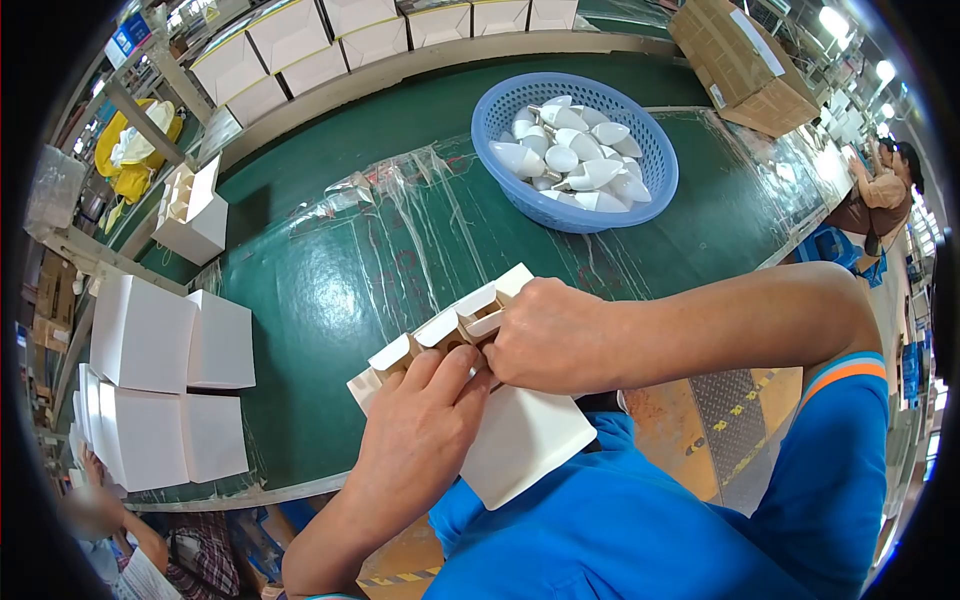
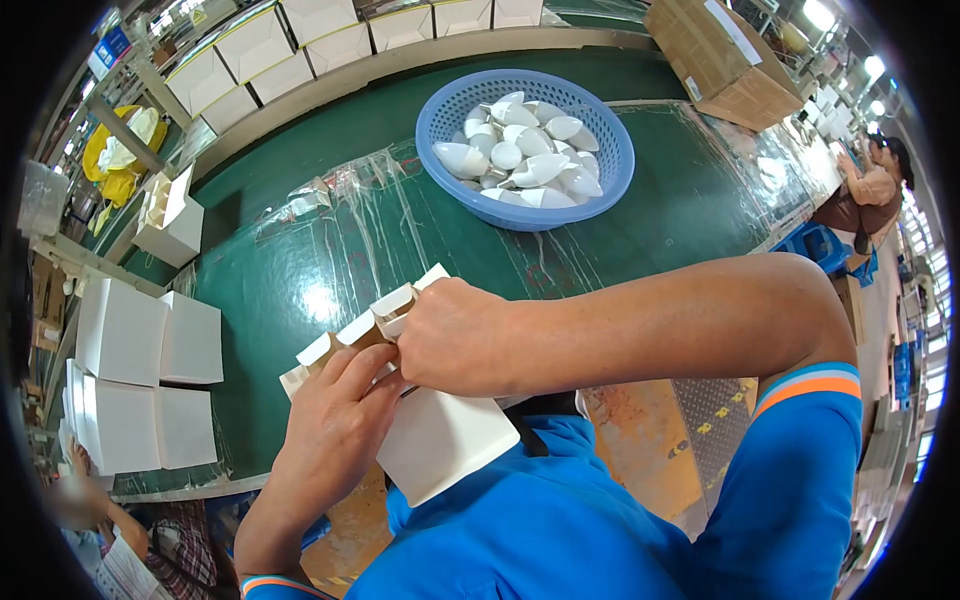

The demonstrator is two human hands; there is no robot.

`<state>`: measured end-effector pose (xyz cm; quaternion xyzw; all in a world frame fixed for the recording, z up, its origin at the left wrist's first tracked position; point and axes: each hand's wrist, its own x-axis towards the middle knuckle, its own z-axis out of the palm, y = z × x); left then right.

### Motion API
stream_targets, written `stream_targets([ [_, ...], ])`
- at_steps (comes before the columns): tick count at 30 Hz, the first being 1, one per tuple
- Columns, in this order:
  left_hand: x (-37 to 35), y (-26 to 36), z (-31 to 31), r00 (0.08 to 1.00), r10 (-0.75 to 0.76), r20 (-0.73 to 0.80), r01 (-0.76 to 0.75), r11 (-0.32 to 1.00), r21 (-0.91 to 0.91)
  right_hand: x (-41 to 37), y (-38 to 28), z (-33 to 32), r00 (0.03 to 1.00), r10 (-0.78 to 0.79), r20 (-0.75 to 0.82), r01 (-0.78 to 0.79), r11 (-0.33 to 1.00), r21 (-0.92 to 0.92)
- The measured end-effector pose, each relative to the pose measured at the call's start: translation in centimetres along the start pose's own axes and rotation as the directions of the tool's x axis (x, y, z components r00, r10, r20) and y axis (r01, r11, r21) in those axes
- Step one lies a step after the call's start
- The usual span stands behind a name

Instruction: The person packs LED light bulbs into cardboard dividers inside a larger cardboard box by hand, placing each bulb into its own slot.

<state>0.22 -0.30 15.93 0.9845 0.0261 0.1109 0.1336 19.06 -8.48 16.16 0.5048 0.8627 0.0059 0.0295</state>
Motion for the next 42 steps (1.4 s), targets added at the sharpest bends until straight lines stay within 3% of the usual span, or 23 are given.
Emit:
stream_targets([
  [5,-0.1,-0.1,0.5,0.999,-0.006,-0.033,0.004,0.999,-0.034,-0.1,-0.6,-0.9,1.0,0.025,-0.01,-0.025,0.999,-0.03],
  [7,0.0,-0.1,0.6,0.999,-0.002,-0.049,0.0,0.999,-0.036,0.4,-0.7,-1.9,0.986,0.038,0.161,-0.029,0.998,-0.059],
  [13,0.0,0.0,0.7,0.997,-0.018,-0.071,0.016,0.999,-0.027,0.0,-0.3,-0.4,0.997,0.073,0.023,-0.074,0.997,0.013],
  [25,0.0,-0.1,1.0,0.997,-0.024,-0.078,0.024,1.0,-0.002,-0.8,-0.5,-0.6,0.999,0.025,-0.024,-0.026,0.998,-0.053],
  [33,0.0,0.0,0.8,0.996,-0.06,-0.069,0.056,0.996,-0.064,-4.9,2.0,-8.6,0.988,0.133,-0.078,-0.126,0.988,0.087],
  [35,-0.4,0.3,0.9,0.995,-0.066,-0.075,0.063,0.997,-0.048,-6.5,3.8,-8.7,0.859,0.35,-0.375,-0.297,0.935,0.193],
  [37,0.0,0.3,0.7,0.994,-0.023,-0.102,0.022,1.0,-0.008,-8.2,6.6,-8.4,0.693,0.654,-0.303,-0.624,0.755,0.201],
  [39,-0.5,0.5,0.7,0.986,-0.059,-0.155,0.06,0.998,0.0,-9.5,10.8,-5.3,0.563,0.759,-0.327,-0.696,0.648,0.308],
  [40,-0.8,0.5,0.7,0.987,-0.083,-0.134,0.087,0.996,0.021,-10.0,11.4,-3.7,0.55,0.763,-0.339,-0.702,0.643,0.306],
  [42,-1.1,0.9,0.1,0.987,-0.1,-0.124,0.107,0.993,0.055,-9.9,11.6,-2.3,0.465,0.72,-0.515,-0.752,0.629,0.199],
])
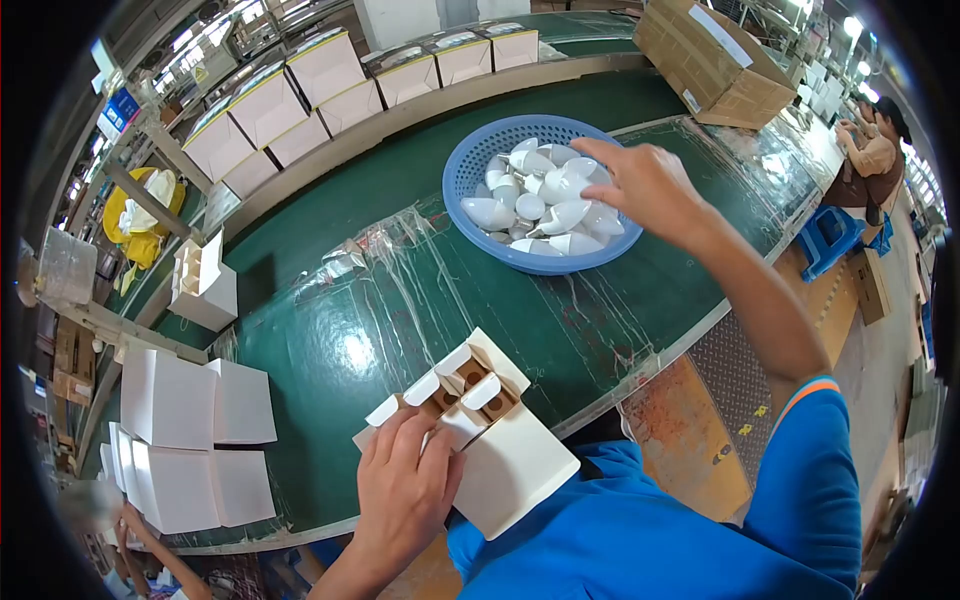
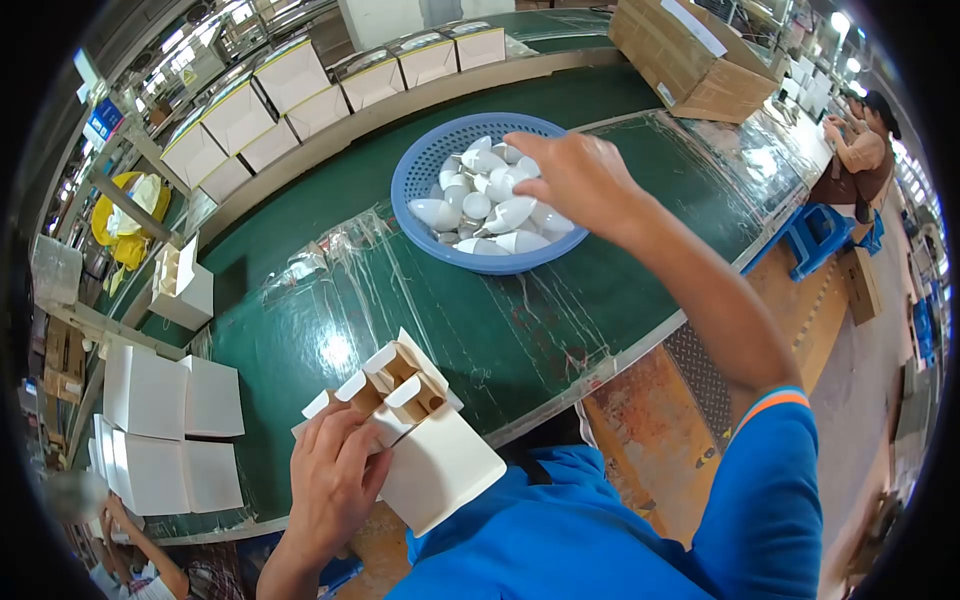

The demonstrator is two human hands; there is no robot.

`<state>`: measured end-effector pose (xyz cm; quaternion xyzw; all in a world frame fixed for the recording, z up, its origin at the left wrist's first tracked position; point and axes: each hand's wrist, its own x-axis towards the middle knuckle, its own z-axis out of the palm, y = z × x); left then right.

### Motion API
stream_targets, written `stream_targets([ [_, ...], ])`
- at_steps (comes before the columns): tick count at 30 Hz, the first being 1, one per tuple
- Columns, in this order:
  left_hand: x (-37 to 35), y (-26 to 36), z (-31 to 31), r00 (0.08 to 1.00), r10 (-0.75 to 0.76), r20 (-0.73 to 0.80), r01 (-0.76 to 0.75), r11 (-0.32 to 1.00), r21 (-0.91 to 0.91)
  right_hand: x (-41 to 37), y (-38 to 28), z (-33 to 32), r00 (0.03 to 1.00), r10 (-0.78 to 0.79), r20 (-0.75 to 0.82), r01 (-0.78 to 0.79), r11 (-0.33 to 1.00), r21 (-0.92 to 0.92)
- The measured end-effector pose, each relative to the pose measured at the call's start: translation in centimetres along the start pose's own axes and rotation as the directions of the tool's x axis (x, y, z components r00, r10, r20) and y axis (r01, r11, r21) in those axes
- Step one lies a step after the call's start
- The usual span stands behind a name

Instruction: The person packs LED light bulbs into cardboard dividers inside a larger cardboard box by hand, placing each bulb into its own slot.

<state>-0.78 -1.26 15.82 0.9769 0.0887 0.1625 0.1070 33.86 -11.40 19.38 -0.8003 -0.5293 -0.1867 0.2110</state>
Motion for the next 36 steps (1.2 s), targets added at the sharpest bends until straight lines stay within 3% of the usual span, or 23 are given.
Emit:
stream_targets([
  [1,-0.2,0.2,-0.2,0.999,-0.036,0.017,0.035,0.999,0.03,-0.5,0.1,-0.1,1.0,-0.007,0.005,0.007,1.0,0.007],
  [3,-0.1,0.3,-0.6,0.998,-0.052,0.03,0.051,0.998,0.044,-1.2,-2.6,-1.8,0.973,0.083,0.214,-0.12,0.979,0.165],
  [5,-0.1,0.2,-0.9,0.994,-0.093,0.058,0.088,0.993,0.075,-2.3,-4.1,-1.7,0.96,-0.04,0.277,-0.031,0.969,0.247],
  [7,0.1,-0.1,-0.7,0.995,-0.079,0.062,0.079,0.997,0.005,-3.7,-6.8,-1.6,0.922,-0.351,0.164,0.252,0.866,0.431],
  [9,0.1,-0.6,-0.3,0.994,-0.094,0.049,0.091,0.995,0.042,-4.7,-9.8,-1.8,0.798,-0.588,0.13,0.477,0.75,0.459],
  [10,0.1,-0.6,-0.3,0.995,-0.092,0.042,0.091,0.995,0.033,-5.1,-10.8,-1.4,0.795,-0.595,0.118,0.481,0.737,0.476],
  [12,0.1,-0.7,-0.3,0.996,-0.083,0.017,0.083,0.997,0.012,-5.7,-12.5,-0.4,0.642,-0.766,-0.006,0.622,0.517,0.588],
  [15,-0.1,-1.2,0.1,0.997,-0.06,-0.038,0.059,0.998,-0.02,-6.2,-14.0,1.7,0.573,-0.819,0.034,0.678,0.497,0.542],
  [19,-0.2,-1.5,0.2,0.995,-0.057,-0.087,0.054,0.998,-0.039,-6.1,-14.8,3.4,0.621,-0.765,0.171,0.627,0.616,0.477],
  [22,-0.4,-1.5,0.3,0.988,-0.103,-0.117,0.089,0.989,-0.12,-5.5,-14.5,3.6,0.646,-0.743,0.176,0.625,0.647,0.437],
  [30,0.0,-2.3,0.1,0.985,-0.05,-0.165,0.026,0.99,-0.141,-4.6,-15.3,2.9,0.599,-0.767,0.228,0.628,0.627,0.461],
  [36,0.4,-2.4,0.0,0.981,-0.111,-0.16,0.087,0.985,-0.151,-4.2,-15.6,2.8,0.561,-0.779,0.28,0.631,0.621,0.465],
])
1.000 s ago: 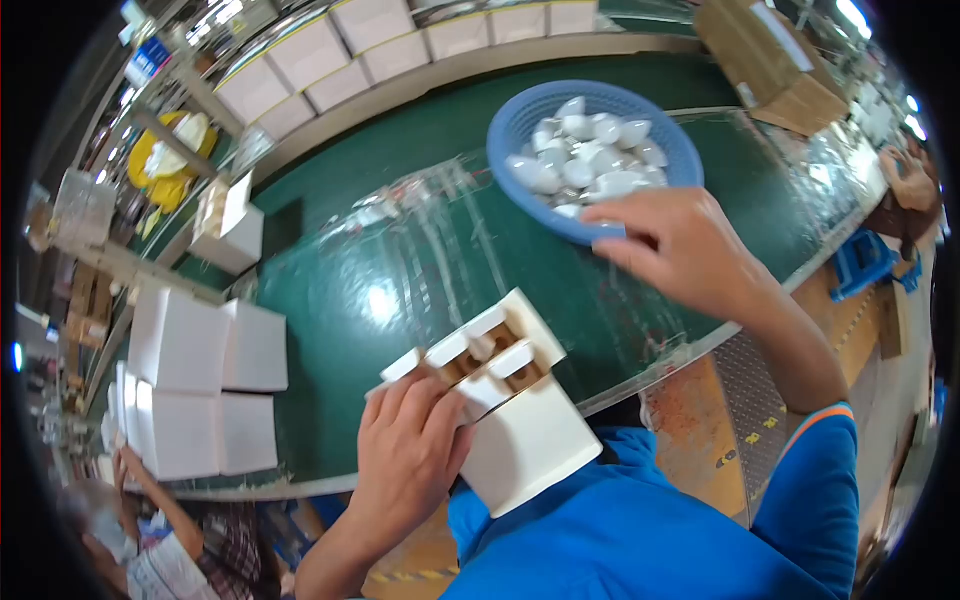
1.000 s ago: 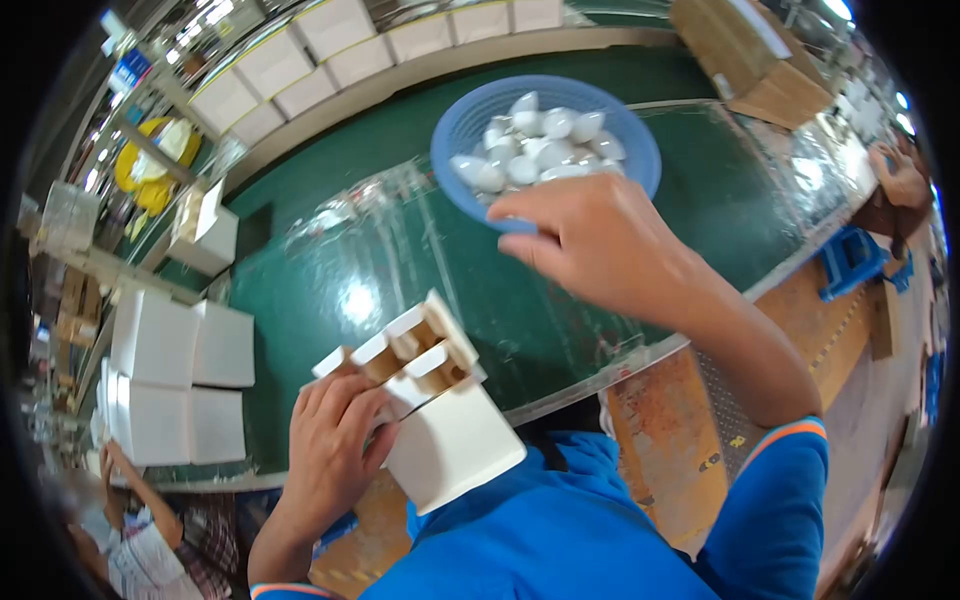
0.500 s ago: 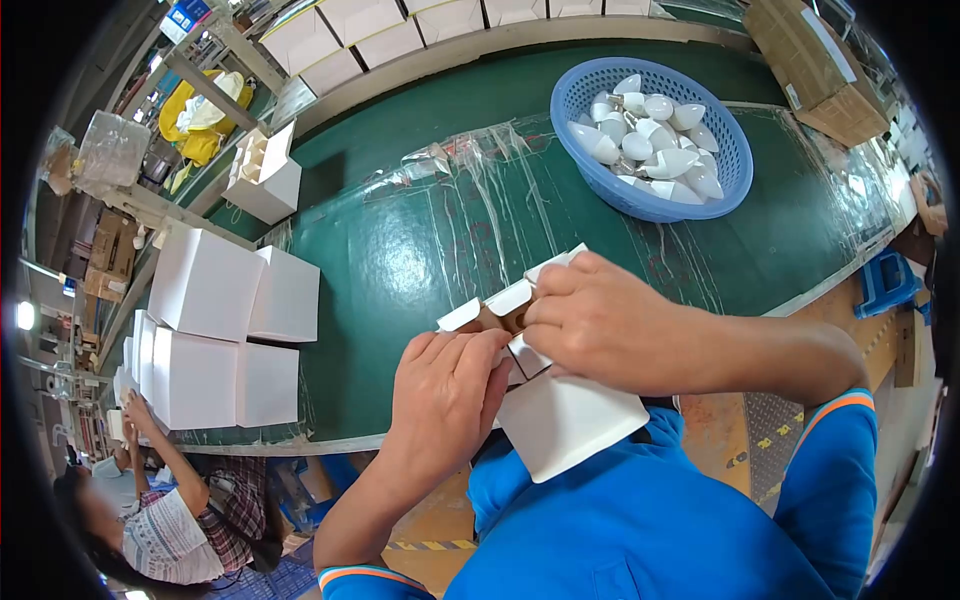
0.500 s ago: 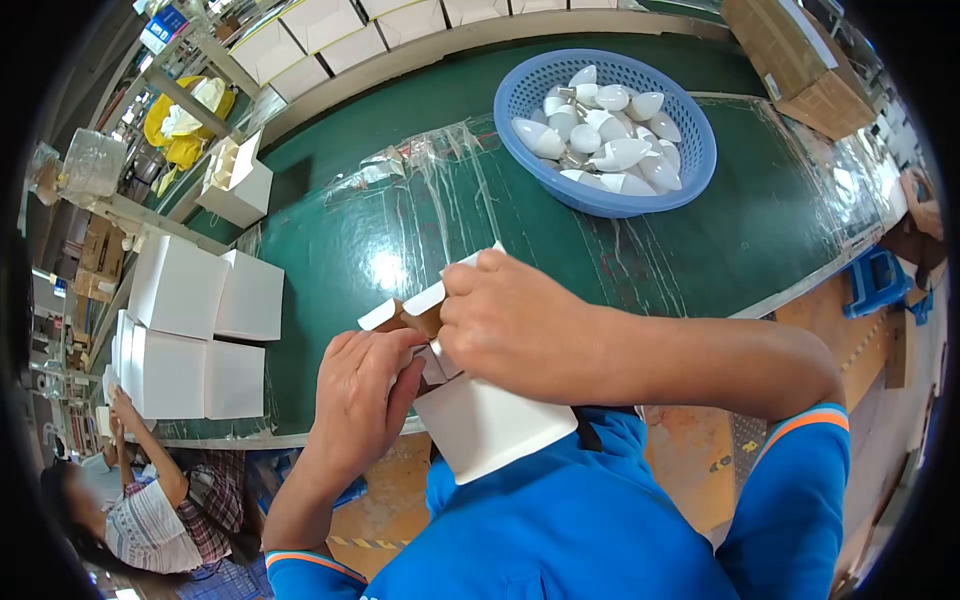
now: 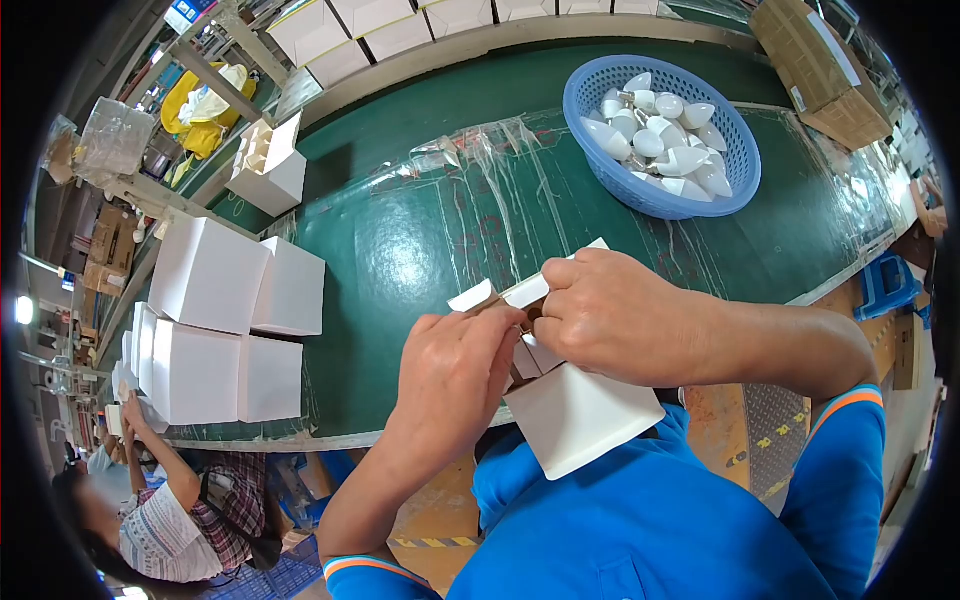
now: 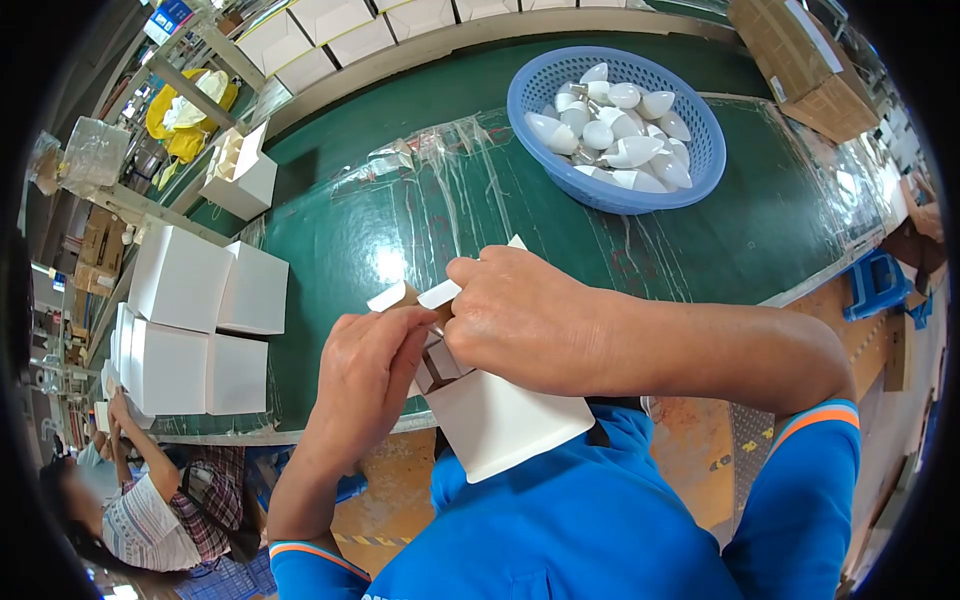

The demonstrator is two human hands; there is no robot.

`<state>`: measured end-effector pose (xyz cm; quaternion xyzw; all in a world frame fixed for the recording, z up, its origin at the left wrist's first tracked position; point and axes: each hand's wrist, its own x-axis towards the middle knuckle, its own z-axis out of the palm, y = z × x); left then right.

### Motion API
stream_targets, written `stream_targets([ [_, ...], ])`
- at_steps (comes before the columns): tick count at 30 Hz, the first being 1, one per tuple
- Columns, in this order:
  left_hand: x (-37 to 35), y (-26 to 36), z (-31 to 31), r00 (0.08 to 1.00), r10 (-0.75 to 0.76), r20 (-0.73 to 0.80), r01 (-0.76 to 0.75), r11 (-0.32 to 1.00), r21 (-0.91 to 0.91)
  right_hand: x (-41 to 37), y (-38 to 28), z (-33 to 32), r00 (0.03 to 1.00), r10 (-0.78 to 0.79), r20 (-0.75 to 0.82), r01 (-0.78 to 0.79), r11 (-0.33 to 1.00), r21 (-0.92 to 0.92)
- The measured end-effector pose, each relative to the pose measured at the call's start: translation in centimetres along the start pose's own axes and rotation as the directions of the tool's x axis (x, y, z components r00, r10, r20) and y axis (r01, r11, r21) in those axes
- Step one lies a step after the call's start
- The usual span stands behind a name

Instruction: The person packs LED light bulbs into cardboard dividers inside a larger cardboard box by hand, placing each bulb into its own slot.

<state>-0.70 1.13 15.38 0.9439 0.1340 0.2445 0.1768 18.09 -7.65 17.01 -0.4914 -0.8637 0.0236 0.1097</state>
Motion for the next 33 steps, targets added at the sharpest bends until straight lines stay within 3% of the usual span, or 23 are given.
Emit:
stream_targets([
  [3,0.1,-0.1,-0.2,0.992,-0.103,0.077,0.109,0.991,-0.081,0.1,-0.4,-0.1,1.0,-0.016,0.006,0.016,0.999,-0.051],
  [10,-1.1,-0.5,0.7,0.999,-0.052,0.009,0.052,0.998,0.024,-0.2,-0.8,0.5,0.997,-0.012,-0.074,-0.003,0.979,-0.202],
  [12,-1.7,-0.3,1.0,0.995,-0.005,-0.098,0.008,1.0,0.025,-0.1,-0.4,0.5,0.994,-0.026,-0.108,0.008,0.985,-0.17],
  [16,-2.2,0.2,0.7,0.988,0.152,-0.034,-0.145,0.976,0.163,-0.2,0.7,1.1,0.983,-0.059,-0.173,0.045,0.995,-0.085],
  [20,-2.5,-0.6,1.2,0.996,0.083,0.022,-0.085,0.991,0.108,-0.6,0.2,0.4,0.99,-0.039,-0.132,0.041,0.999,0.011],
  [25,-1.6,-0.1,1.8,0.997,0.016,-0.071,-0.009,0.996,0.09,-0.8,-1.1,-0.1,1.0,0.005,-0.029,-0.008,0.996,-0.085],
  [29,-1.4,-0.2,2.3,0.99,0.019,-0.139,-0.009,0.998,0.068,-0.4,-1.9,0.2,0.999,-0.004,-0.042,-0.002,0.989,-0.146],
  [31,-1.8,-0.7,2.7,0.975,0.06,-0.213,-0.05,0.997,0.051,-0.3,-2.2,0.4,0.998,-0.051,0.041,0.06,0.954,-0.292],
  [33,-2.0,-0.5,2.6,0.979,0.048,-0.199,-0.04,0.998,0.043,-0.3,-2.1,0.3,0.998,-0.051,0.023,0.056,0.945,-0.322],
])
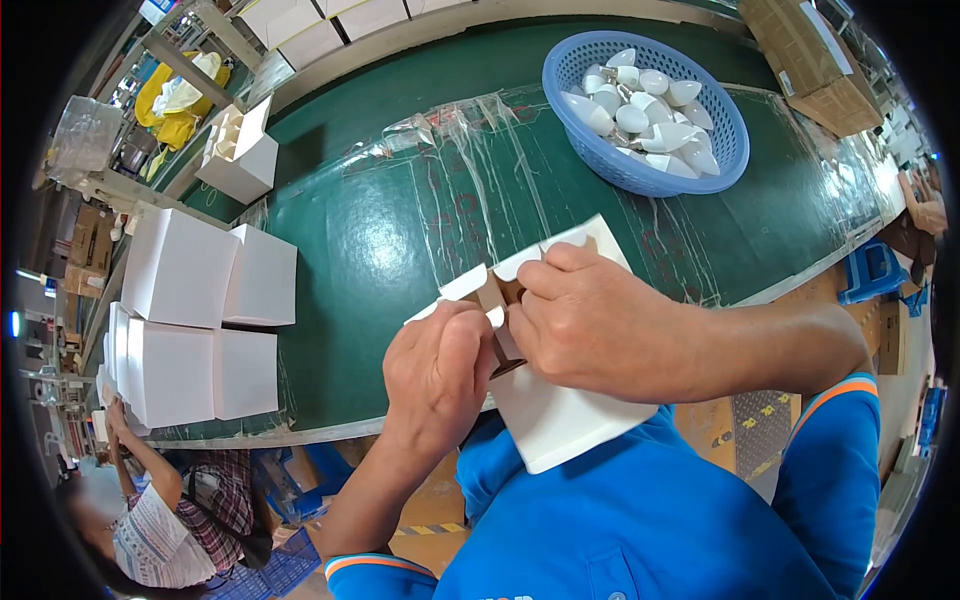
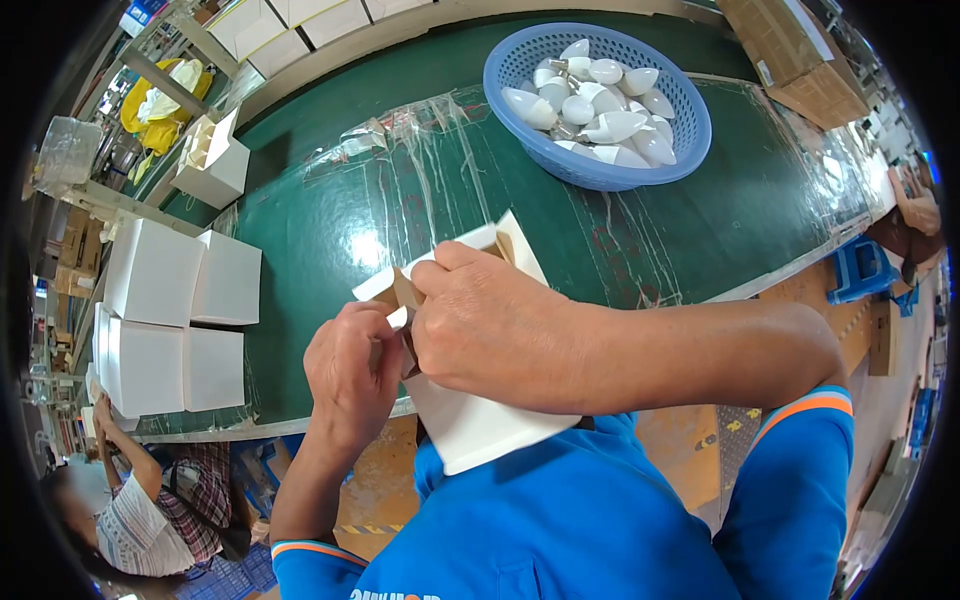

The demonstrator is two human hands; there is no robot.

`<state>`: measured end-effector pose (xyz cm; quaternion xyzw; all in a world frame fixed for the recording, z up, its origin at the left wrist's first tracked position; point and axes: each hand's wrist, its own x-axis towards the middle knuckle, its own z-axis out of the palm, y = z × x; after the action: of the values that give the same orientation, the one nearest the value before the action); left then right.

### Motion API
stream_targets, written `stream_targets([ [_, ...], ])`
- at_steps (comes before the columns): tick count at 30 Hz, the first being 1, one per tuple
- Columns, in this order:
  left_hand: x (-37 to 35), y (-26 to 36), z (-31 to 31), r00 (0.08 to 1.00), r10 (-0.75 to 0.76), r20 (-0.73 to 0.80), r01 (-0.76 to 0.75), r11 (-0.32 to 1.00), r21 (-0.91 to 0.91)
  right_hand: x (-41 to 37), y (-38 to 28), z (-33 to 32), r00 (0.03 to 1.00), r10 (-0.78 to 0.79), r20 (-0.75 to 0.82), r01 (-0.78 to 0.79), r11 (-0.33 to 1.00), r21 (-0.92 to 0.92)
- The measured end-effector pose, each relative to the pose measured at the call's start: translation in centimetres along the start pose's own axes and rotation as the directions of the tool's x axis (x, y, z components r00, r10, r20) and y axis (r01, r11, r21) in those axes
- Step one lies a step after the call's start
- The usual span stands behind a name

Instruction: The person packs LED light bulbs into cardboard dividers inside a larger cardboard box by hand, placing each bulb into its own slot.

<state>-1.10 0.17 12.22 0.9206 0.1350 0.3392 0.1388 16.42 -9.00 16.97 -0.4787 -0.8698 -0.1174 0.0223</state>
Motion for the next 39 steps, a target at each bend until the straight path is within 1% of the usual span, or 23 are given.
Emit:
stream_targets([
  [4,-0.2,0.5,0.0,0.998,-0.031,0.047,0.029,0.999,0.045,0.1,0.9,0.5,0.999,0.009,-0.043,-0.011,0.999,-0.035],
  [5,-0.3,0.5,0.1,0.998,-0.031,0.048,0.029,0.999,0.046,0.2,1.3,0.8,0.995,0.01,-0.097,-0.006,0.999,0.045],
  [6,-0.3,0.4,0.3,0.999,-0.013,0.034,0.011,0.998,0.055,0.3,2.0,1.2,0.995,0.014,-0.098,-0.009,0.999,0.044],
  [8,-0.1,0.3,0.7,1.0,0.011,0.017,-0.012,0.998,0.061,0.5,3.2,1.7,0.988,0.051,-0.148,-0.026,0.986,0.166],
  [10,0.0,0.4,0.8,0.997,0.073,0.013,-0.074,0.996,0.058,0.4,3.6,1.7,0.989,0.087,-0.124,-0.062,0.98,0.191],
  [12,0.0,0.6,0.8,0.999,0.043,0.023,-0.044,0.999,0.028,0.7,3.8,2.0,0.918,0.21,-0.336,-0.108,0.949,0.297],
  [13,0.0,0.6,0.7,0.999,0.014,0.034,-0.014,1.0,0.0,0.3,3.6,1.5,0.918,0.209,-0.338,-0.107,0.949,0.295],
  [15,0.0,0.8,0.4,1.0,0.03,-0.003,-0.03,0.999,-0.025,-0.7,2.4,-1.5,0.857,0.152,-0.492,-0.036,0.97,0.239],
  [16,0.0,1.0,0.2,0.998,0.044,-0.039,-0.045,0.998,-0.05,-1.6,1.8,-3.0,0.857,0.154,-0.491,-0.035,0.97,0.242],
  [17,0.0,1.3,-0.3,0.999,0.041,-0.035,-0.043,0.998,-0.05,-2.9,1.3,-4.5,0.951,0.093,-0.296,0.01,0.944,0.328],
  [18,0.0,1.9,-1.0,0.996,0.084,-0.035,-0.085,0.996,-0.011,-3.8,0.7,-5.2,0.995,0.006,-0.095,0.034,0.908,0.418],
  [20,-0.3,2.3,-1.5,0.991,0.134,-0.028,-0.134,0.991,0.022,-4.9,-0.4,-2.9,0.995,0.035,-0.094,0.01,0.897,0.442],
  [22,-0.8,2.5,-1.6,0.951,0.285,0.121,-0.289,0.957,0.012,-5.4,-1.0,-0.5,0.994,0.06,-0.092,-0.011,0.887,0.462],
  [23,-1.1,2.6,-1.5,0.939,0.289,0.186,-0.302,0.952,0.041,-5.3,-1.2,0.2,0.981,0.103,-0.163,-0.039,0.933,0.358],
  [24,-1.1,2.7,-1.3,0.939,0.287,0.187,-0.3,0.953,0.044,-5.2,-1.3,0.6,0.962,0.135,-0.239,-0.073,0.965,0.251],
  [26,-0.6,2.9,-1.0,0.918,0.283,0.278,-0.342,0.92,0.193,-4.9,-1.1,0.4,0.958,0.142,-0.25,-0.087,0.972,0.217],
  [27,-0.6,2.9,-1.1,0.911,0.239,0.335,-0.331,0.909,0.253,-4.7,-0.9,0.2,0.955,0.151,-0.256,-0.107,0.978,0.18],
  [28,-0.5,2.9,-1.1,0.911,0.242,0.333,-0.334,0.908,0.254,-4.5,-0.5,0.1,0.954,0.151,-0.257,-0.108,0.978,0.177],
  [30,0.0,3.1,-1.0,0.919,0.181,0.349,-0.314,0.873,0.374,-4.2,0.4,0.0,0.969,0.145,-0.202,-0.088,0.96,0.266],
  [31,0.1,3.1,-0.8,0.92,0.159,0.359,-0.302,0.871,0.387,-4.0,0.6,0.1,0.976,0.153,-0.157,-0.105,0.955,0.278],
  [35,1.4,3.7,-1.2,0.906,0.124,0.405,-0.291,0.876,0.384,-3.4,1.0,0.7,0.98,0.124,-0.156,-0.08,0.962,0.26],
  [37,2.0,3.6,-1.5,0.877,0.157,0.454,-0.318,0.898,0.305,-3.4,1.3,0.3,0.987,0.138,-0.087,-0.115,0.968,0.223],
  [39,2.3,3.6,-1.4,0.867,0.172,0.467,-0.347,0.882,0.32,-3.4,1.7,0.2,0.988,0.123,-0.096,-0.097,0.967,0.233],
])
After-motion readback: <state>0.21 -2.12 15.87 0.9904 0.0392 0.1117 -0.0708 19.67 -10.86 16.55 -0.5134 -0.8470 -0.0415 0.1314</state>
